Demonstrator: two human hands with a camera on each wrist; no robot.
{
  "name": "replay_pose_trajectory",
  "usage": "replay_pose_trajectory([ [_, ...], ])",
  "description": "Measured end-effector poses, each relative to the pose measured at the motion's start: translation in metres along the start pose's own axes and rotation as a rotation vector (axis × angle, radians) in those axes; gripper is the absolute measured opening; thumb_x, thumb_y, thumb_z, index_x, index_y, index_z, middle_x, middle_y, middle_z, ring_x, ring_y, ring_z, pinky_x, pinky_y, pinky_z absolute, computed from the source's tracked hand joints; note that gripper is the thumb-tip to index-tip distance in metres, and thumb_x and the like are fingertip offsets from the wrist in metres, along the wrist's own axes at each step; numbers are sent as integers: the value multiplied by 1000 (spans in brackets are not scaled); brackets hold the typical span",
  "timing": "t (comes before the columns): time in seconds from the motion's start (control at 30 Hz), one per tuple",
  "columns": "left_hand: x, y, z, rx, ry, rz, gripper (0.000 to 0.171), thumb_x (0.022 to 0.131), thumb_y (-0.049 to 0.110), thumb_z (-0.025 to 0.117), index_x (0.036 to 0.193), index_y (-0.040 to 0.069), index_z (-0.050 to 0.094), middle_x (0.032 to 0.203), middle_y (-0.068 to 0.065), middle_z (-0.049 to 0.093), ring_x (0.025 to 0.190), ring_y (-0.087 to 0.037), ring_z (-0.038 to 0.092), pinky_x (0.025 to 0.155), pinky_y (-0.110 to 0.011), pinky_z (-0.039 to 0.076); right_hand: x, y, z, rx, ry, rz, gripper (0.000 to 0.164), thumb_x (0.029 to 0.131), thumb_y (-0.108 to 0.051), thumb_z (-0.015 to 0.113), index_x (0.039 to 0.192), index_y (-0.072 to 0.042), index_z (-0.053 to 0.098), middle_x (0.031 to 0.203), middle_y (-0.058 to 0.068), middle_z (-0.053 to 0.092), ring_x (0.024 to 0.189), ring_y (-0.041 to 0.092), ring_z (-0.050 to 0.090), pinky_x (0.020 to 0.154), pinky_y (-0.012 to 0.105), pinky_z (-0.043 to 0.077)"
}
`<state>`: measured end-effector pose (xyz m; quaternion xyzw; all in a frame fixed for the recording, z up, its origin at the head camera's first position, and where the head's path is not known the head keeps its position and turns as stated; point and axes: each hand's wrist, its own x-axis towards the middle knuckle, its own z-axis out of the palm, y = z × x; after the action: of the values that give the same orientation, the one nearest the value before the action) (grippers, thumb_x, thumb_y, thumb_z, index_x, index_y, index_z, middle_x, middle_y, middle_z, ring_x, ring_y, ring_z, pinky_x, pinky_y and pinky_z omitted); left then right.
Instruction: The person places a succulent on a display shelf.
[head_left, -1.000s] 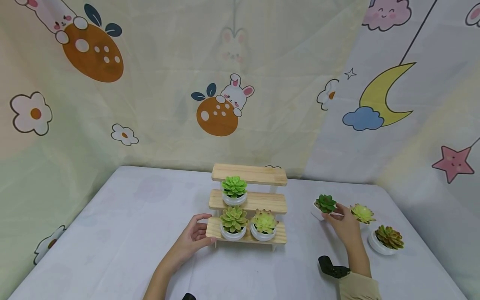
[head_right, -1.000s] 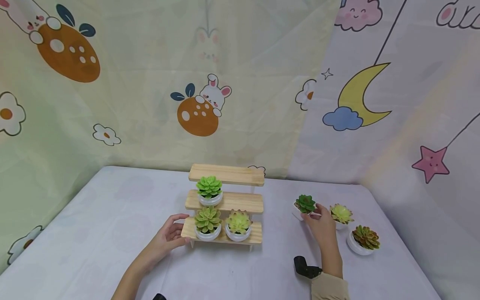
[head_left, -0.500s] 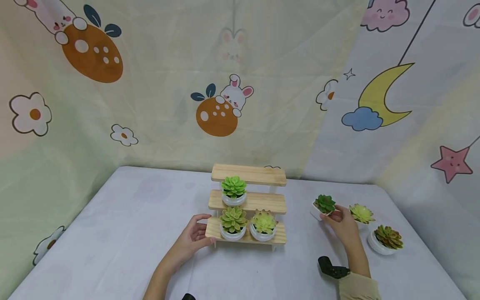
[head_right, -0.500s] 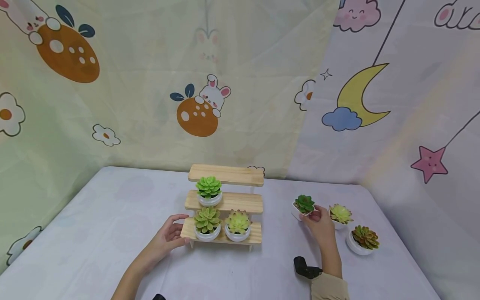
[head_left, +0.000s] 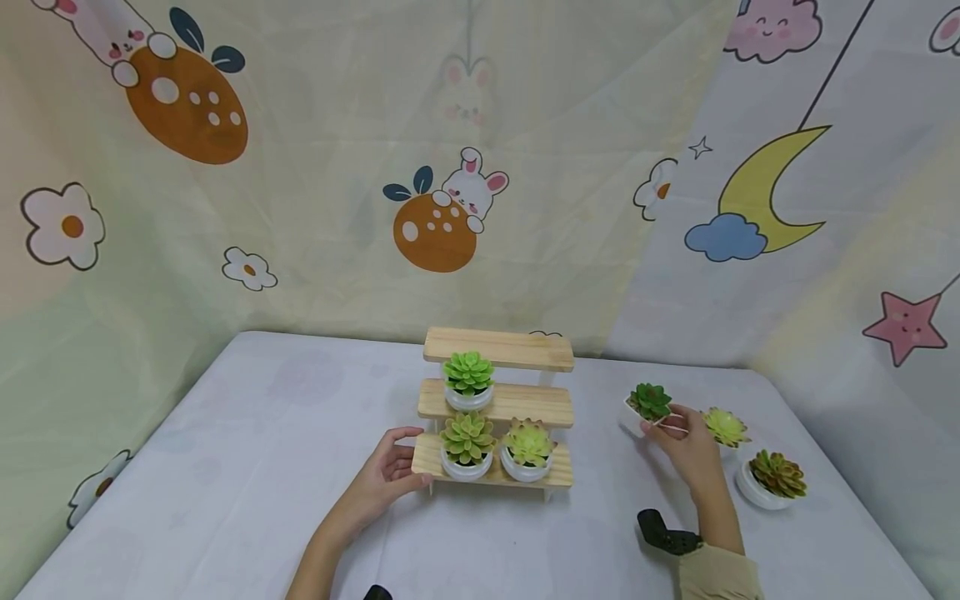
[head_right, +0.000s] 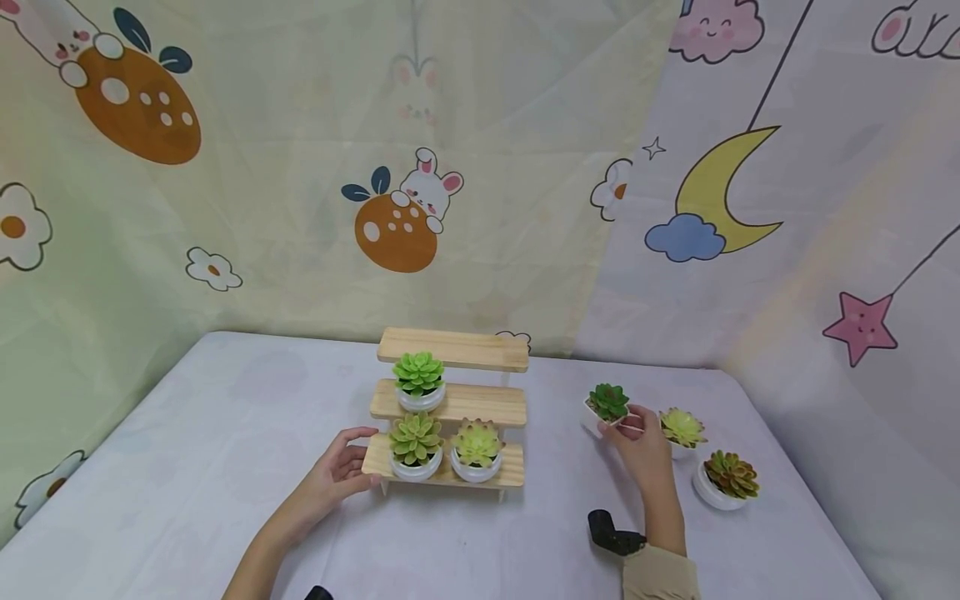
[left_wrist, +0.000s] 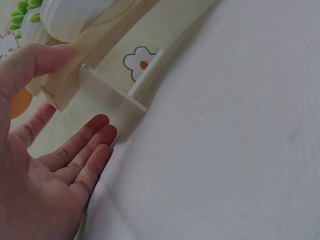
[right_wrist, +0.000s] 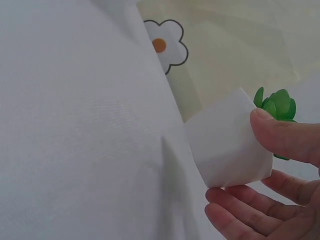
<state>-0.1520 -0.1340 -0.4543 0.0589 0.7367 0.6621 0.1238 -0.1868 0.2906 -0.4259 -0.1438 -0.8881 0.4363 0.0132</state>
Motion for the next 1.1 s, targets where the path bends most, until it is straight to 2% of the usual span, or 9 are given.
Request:
replay_pose_trajectory([
  [0.4, 0, 1, 0, -5, -19, 18, 66, 82, 18, 70, 136, 15, 34, 121, -19, 52, 103, -21, 56, 82, -24, 48, -12, -28, -10, 59, 41, -9, 85, 86, -50, 59, 147, -6, 19, 138, 20, 39, 120, 32, 47, 90, 42, 42],
  [0.5, -1, 2, 0, -12, -18, 19, 66, 82, 17, 70, 136, 16, 33, 121, -19, 53, 103, -21, 56, 82, -23, 48, -16, -34, -13, 70, 48, -16, 85, 85, -51, 59, 147, -7, 20, 137, 18, 39, 104, 14, 56, 89, 38, 43],
  [0.6, -1, 2, 0, -16, -18, 18, 66, 82, 17, 70, 137, 15, 33, 122, -19, 52, 103, -21, 56, 82, -23, 48, -19, -39, -16, 90, 48, -29, 86, 85, -51, 60, 147, -8, 20, 138, 16, 39, 86, -10, 50, 88, 37, 43],
  [0.67, -1, 2, 0, -14, -21, 19, 66, 82, 17, 71, 137, 15, 33, 122, -19, 52, 103, -21, 56, 82, -24, 49, -19, -40, -17, 105, 51, -38, 86, 84, -51, 60, 147, -9, 20, 138, 16, 39, 81, -16, 46, 90, 38, 42],
  [0.77, -1, 1, 0, -10, -23, 19, 66, 82, 18, 71, 136, 14, 33, 122, -19, 52, 103, -21, 56, 82, -24, 49, -12, -34, -16, 126, 64, -54, 87, 83, -51, 62, 147, -12, 21, 138, 15, 40, 90, -6, 55, 89, 44, 43],
  [0.93, 1, 0, -1, -12, -19, 4, 67, 81, 18, 72, 136, 16, 34, 121, -18, 53, 103, -20, 56, 82, -24, 49, 5, -19, -13, 109, 99, -85, 85, 78, -57, 64, 146, -24, 25, 135, 7, 43, 106, 8, 58, 81, 42, 48],
  [1.0, 0, 0, -1, -14, -17, -1, 67, 81, 19, 72, 136, 16, 34, 121, -18, 53, 103, -20, 56, 82, -24, 49, 3, -22, -12, 128, 104, -107, 82, 79, -54, 65, 145, -24, 27, 134, 7, 44, 108, 11, 57, 82, 39, 48],
  [1.07, 0, 1, 0, -13, -14, -2, 66, 81, 19, 72, 136, 16, 34, 121, -18, 53, 103, -20, 56, 83, -24, 49, -10, -38, -13, 155, 81, -136, 81, 81, -49, 65, 146, -20, 26, 136, 11, 43, 112, 16, 54, 89, 41, 45],
  [1.1, -1, 1, 0, -13, -13, -1, 66, 81, 19, 72, 136, 16, 34, 121, -18, 53, 103, -20, 56, 83, -25, 49, -17, -47, -13, 151, 86, -142, 79, 82, -48, 65, 145, -19, 27, 134, 10, 44, 110, 13, 55, 88, 38, 46],
])
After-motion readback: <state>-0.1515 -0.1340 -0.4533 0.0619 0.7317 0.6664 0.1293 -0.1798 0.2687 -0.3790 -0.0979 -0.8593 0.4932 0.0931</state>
